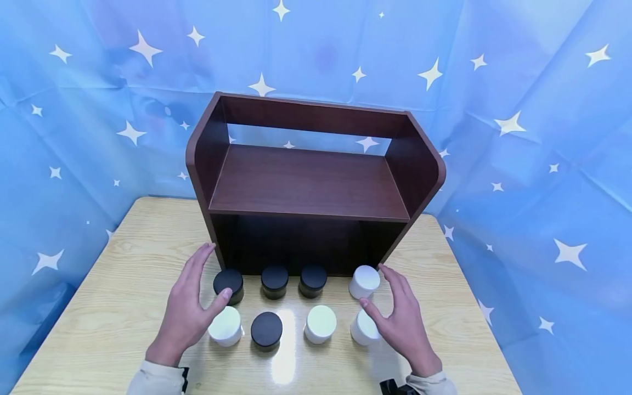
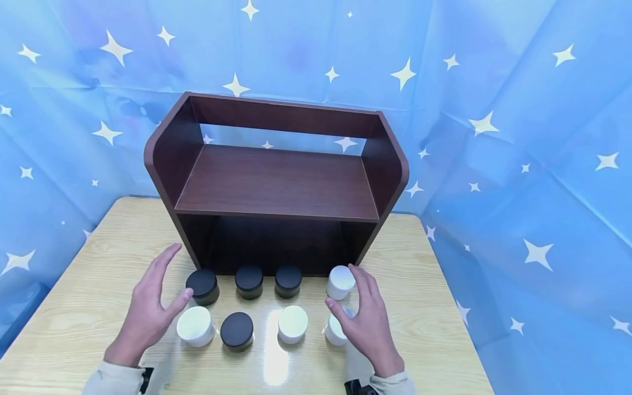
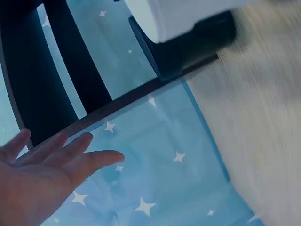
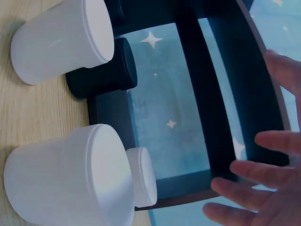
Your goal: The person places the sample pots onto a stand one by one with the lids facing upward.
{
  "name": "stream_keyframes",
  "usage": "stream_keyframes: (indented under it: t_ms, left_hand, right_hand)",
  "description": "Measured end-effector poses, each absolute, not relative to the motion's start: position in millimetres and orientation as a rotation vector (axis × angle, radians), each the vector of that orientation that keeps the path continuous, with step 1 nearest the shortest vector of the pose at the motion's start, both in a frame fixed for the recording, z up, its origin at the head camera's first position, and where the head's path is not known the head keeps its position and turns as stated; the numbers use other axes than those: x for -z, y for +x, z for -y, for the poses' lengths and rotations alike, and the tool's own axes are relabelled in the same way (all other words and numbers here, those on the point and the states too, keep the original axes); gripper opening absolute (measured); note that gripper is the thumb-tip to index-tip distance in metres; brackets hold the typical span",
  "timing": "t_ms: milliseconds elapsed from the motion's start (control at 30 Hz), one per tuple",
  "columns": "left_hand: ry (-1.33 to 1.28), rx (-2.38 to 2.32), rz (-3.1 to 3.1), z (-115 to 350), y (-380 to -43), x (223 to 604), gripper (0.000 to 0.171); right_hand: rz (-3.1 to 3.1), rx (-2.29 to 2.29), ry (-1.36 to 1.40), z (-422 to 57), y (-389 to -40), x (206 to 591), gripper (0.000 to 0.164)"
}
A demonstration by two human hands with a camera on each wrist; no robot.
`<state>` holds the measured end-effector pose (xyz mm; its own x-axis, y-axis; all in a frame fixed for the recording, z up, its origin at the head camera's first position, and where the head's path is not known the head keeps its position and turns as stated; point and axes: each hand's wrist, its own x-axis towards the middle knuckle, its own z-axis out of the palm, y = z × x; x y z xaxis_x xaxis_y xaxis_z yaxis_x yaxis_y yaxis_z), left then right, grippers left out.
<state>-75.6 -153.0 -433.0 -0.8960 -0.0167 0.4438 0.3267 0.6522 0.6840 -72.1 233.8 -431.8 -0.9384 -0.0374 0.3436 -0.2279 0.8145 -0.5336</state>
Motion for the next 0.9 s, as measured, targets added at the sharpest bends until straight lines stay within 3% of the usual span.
stream_keyframes:
  t_ms: [300, 900]
  left_hand:
    - [-0.251, 1.468, 2.122, 153, -75, 432, 0.063]
    - [-0.267, 1.705, 1.86, 167, -113, 392, 0.059]
  right_hand:
    - [2.669, -1.079, 0.201, -233, -68, 434, 0.077]
    - [2.649, -1.085, 0.229, -234, -66, 438, 0.078]
